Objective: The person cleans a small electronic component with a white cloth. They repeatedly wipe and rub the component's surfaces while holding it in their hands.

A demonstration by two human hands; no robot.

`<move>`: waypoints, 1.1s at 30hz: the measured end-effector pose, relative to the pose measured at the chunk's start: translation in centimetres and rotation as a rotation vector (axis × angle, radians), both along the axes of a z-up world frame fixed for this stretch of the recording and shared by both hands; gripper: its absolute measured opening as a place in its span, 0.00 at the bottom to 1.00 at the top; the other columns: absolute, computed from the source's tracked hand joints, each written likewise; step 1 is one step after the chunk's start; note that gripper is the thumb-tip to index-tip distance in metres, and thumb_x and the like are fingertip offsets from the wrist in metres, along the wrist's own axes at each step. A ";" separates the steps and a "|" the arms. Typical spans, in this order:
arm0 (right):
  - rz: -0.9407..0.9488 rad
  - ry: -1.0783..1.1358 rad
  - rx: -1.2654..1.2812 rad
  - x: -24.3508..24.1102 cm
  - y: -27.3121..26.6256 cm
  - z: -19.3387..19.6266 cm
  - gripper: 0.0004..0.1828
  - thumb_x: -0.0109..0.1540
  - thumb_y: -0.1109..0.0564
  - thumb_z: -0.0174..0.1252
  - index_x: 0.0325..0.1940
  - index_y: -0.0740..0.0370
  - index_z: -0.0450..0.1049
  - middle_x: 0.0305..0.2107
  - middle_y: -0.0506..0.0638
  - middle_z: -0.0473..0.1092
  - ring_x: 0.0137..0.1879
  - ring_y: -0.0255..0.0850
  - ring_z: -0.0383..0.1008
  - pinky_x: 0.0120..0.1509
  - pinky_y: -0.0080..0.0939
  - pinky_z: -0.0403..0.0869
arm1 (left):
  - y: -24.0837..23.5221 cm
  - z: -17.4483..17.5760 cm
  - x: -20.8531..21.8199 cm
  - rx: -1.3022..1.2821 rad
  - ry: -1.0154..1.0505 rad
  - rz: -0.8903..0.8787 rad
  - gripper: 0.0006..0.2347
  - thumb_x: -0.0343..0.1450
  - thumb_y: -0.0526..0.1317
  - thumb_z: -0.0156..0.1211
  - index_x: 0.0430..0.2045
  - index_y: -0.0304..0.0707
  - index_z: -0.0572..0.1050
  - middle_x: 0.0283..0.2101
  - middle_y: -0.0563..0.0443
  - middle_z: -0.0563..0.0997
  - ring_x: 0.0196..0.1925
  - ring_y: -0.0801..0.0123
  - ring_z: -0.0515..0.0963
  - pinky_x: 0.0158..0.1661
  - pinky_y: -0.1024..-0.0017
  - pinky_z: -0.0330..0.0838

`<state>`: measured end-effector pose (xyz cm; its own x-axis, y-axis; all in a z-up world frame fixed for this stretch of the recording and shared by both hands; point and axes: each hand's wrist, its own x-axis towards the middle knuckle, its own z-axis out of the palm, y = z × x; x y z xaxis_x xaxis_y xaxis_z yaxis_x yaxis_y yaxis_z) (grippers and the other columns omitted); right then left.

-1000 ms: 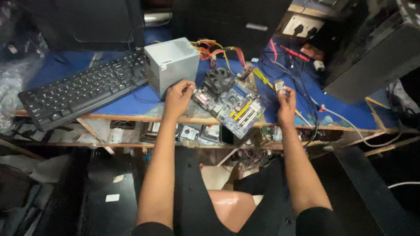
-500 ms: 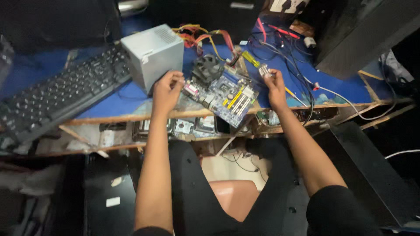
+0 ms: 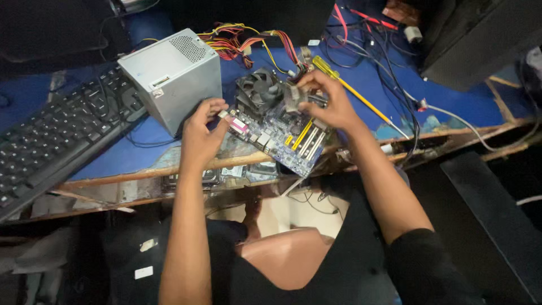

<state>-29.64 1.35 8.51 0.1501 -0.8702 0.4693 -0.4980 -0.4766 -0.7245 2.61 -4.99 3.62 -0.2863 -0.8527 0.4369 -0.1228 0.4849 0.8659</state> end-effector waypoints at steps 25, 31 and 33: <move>-0.101 0.273 -0.287 1.6 1.5 0.2 0.20 0.51 0.47 0.77 0.24 0.58 0.72 0.39 0.54 0.79 0.46 0.51 0.78 0.51 0.47 0.72 | 0.3 0.2 -5.9 -0.275 -0.158 0.241 0.39 0.60 0.47 0.81 0.62 0.29 0.65 0.54 0.34 0.79 0.56 0.52 0.79 0.57 0.61 0.71; -0.217 0.275 -0.029 2.4 1.5 1.3 0.21 0.51 0.48 0.75 0.34 0.63 0.76 0.28 0.55 0.74 0.35 0.50 0.75 0.42 0.45 0.72 | 0.3 -0.4 -5.5 -0.143 -0.099 0.207 0.38 0.62 0.49 0.78 0.65 0.33 0.66 0.54 0.37 0.80 0.53 0.57 0.81 0.52 0.64 0.74; -0.217 0.308 -0.087 2.8 1.2 0.9 0.22 0.49 0.49 0.75 0.37 0.64 0.76 0.29 0.55 0.74 0.35 0.49 0.75 0.41 0.44 0.72 | 0.2 -0.5 -5.4 -0.191 -0.115 0.214 0.37 0.63 0.49 0.77 0.65 0.32 0.66 0.54 0.38 0.80 0.51 0.58 0.81 0.51 0.64 0.75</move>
<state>-26.81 2.53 9.42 0.1129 -0.8561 0.5044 -0.7821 -0.3897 -0.4863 -2.83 -4.82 3.08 -0.1657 -0.8044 0.5705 -0.3315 0.5903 0.7360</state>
